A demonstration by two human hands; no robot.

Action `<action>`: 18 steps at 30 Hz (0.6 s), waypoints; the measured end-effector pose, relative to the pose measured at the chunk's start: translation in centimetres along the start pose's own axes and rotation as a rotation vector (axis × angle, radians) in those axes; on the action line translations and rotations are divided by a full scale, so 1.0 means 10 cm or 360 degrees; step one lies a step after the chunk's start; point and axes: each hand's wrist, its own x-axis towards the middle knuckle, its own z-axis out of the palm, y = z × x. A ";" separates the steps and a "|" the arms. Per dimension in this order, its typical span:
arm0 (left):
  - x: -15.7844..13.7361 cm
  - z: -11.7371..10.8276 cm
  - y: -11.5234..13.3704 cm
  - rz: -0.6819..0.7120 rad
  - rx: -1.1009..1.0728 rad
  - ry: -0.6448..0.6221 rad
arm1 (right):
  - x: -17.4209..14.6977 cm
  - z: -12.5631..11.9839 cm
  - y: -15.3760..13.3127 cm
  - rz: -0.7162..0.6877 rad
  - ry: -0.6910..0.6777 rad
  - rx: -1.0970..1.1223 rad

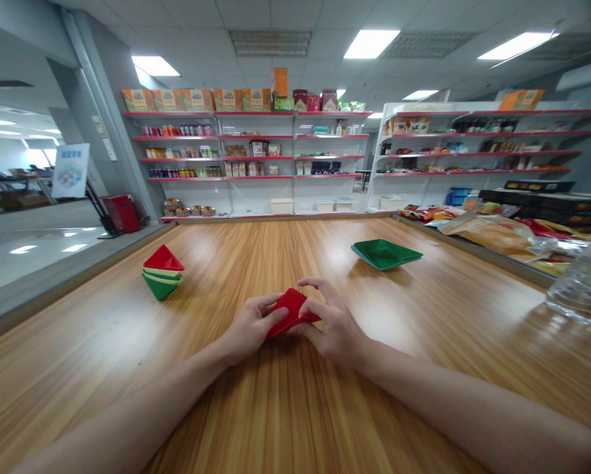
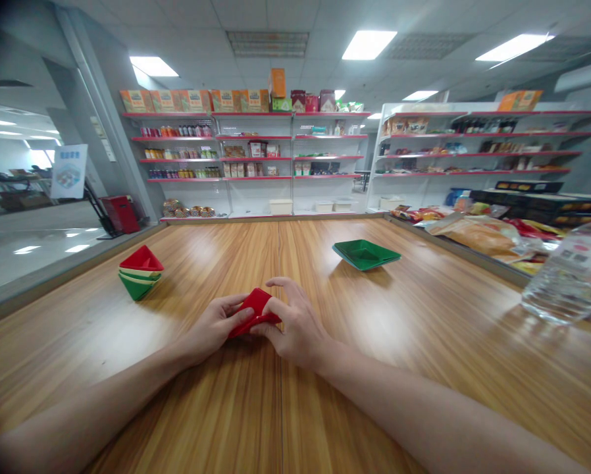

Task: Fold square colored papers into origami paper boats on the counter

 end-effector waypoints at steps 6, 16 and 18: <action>-0.06 0.04 0.02 0.0142 0.0434 -0.0135 | -0.01 0.06 0.03 0.0686 -0.0023 0.0235; -0.01 0.09 -0.03 0.0097 0.1053 0.0267 | 0.03 0.10 0.09 0.0774 -0.0180 0.0173; -0.01 0.09 -0.02 0.0023 0.0953 0.0303 | 0.03 0.09 0.07 0.0778 -0.0126 0.0254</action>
